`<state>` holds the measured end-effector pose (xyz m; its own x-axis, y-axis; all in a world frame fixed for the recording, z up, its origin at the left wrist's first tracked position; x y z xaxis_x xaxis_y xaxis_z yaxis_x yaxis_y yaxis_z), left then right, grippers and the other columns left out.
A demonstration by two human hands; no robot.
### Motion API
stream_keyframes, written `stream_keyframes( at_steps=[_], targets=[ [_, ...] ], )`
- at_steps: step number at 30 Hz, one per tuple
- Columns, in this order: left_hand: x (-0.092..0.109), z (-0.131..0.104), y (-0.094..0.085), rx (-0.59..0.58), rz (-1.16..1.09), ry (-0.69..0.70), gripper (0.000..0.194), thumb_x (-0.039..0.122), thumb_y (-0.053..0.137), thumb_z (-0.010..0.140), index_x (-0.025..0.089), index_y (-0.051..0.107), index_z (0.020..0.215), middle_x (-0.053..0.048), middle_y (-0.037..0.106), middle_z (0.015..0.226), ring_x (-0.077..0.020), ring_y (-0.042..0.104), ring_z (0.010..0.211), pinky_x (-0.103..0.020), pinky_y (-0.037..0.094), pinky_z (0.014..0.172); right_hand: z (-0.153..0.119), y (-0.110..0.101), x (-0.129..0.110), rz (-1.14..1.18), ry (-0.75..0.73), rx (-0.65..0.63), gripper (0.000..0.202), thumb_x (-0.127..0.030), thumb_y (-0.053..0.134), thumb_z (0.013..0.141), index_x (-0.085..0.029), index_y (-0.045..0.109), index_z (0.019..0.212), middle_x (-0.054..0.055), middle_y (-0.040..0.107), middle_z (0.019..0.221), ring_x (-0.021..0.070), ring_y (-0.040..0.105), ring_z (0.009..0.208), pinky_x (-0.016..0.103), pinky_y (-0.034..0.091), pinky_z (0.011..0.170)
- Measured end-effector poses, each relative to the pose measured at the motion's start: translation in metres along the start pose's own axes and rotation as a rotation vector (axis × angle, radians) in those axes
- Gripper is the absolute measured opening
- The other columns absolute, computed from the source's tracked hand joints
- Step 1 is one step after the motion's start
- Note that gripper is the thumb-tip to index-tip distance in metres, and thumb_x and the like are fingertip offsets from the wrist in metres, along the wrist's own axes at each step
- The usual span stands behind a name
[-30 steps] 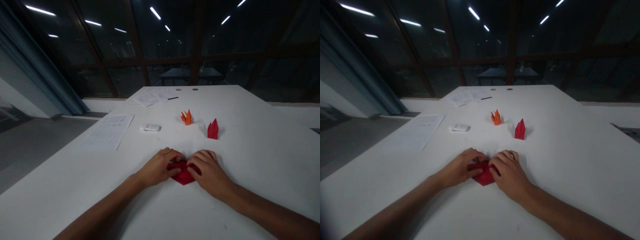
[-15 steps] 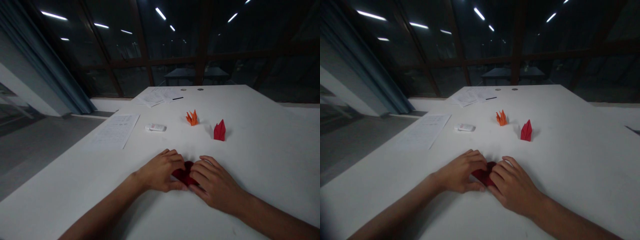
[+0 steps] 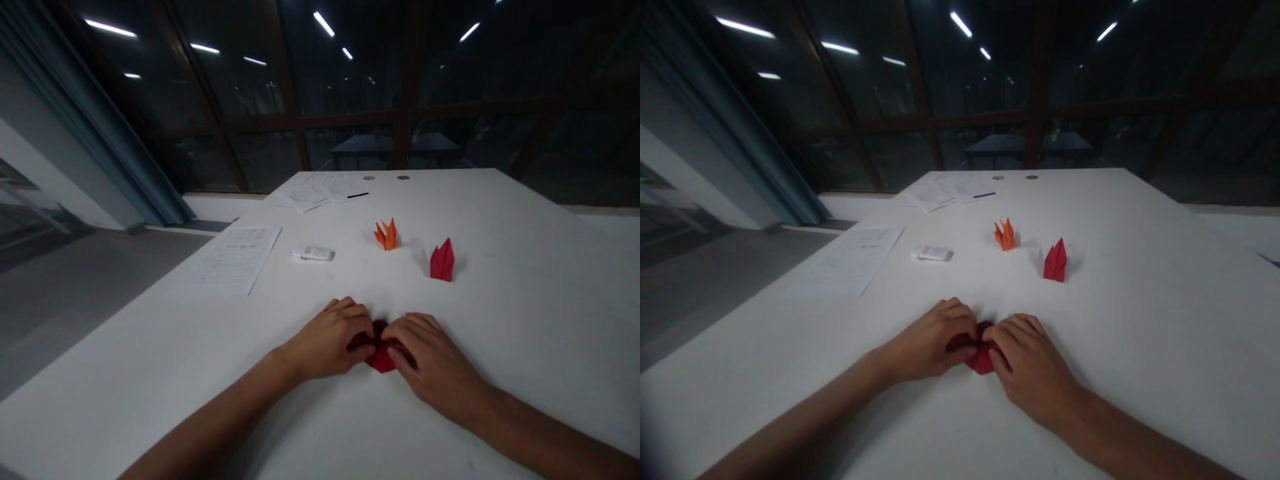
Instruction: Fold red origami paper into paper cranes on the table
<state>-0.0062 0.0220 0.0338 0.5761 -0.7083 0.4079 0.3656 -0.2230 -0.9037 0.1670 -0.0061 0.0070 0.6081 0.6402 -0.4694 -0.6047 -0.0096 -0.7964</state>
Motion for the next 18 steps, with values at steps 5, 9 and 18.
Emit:
stream_keyframes(
  at_steps=[5,9,18],
  targets=[
    [-0.002,0.0,0.002,-0.002,-0.007,-0.026,0.009,0.026,0.07,0.087,0.022,0.067,0.094,-0.003,0.068,0.097,-0.0228,0.057,0.098,-0.036,0.043,0.09,0.0,0.001,0.002,0.012,0.003,-0.012,0.02,-0.008,0.057,0.092,-0.023,0.064,0.103,0.002,0.069,0.101,0.0222,0.059,0.099,0.042,0.043,0.094],
    [0.0,-0.002,0.001,0.008,-0.017,0.03,0.018,0.029,0.071,0.088,0.024,0.069,0.105,-0.006,0.067,0.12,-0.025,0.057,0.111,-0.039,0.042,0.099,0.0,0.0,0.003,0.013,0.038,-0.006,0.018,-0.01,0.06,0.09,-0.023,0.065,0.1,0.003,0.069,0.105,0.0232,0.059,0.103,0.043,0.043,0.094],
    [-0.002,-0.001,0.004,-0.007,-0.064,0.013,0.021,0.036,0.071,0.088,0.025,0.067,0.106,-0.005,0.068,0.122,-0.026,0.057,0.114,-0.041,0.041,0.1,0.003,-0.006,0.012,0.028,0.132,-0.008,0.019,-0.02,0.067,0.088,-0.024,0.063,0.106,0.005,0.069,0.109,0.0258,0.06,0.104,0.046,0.044,0.094]
  ],
)
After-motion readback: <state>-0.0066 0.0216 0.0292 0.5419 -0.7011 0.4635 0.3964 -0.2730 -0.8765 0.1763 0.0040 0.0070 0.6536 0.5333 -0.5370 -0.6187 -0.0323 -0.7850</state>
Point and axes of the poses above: each hand's wrist, its own z-axis towards the middle knuckle, its own y-axis out of the palm, x = y × z, the point moved 4 cm from there along z, towards the middle knuckle
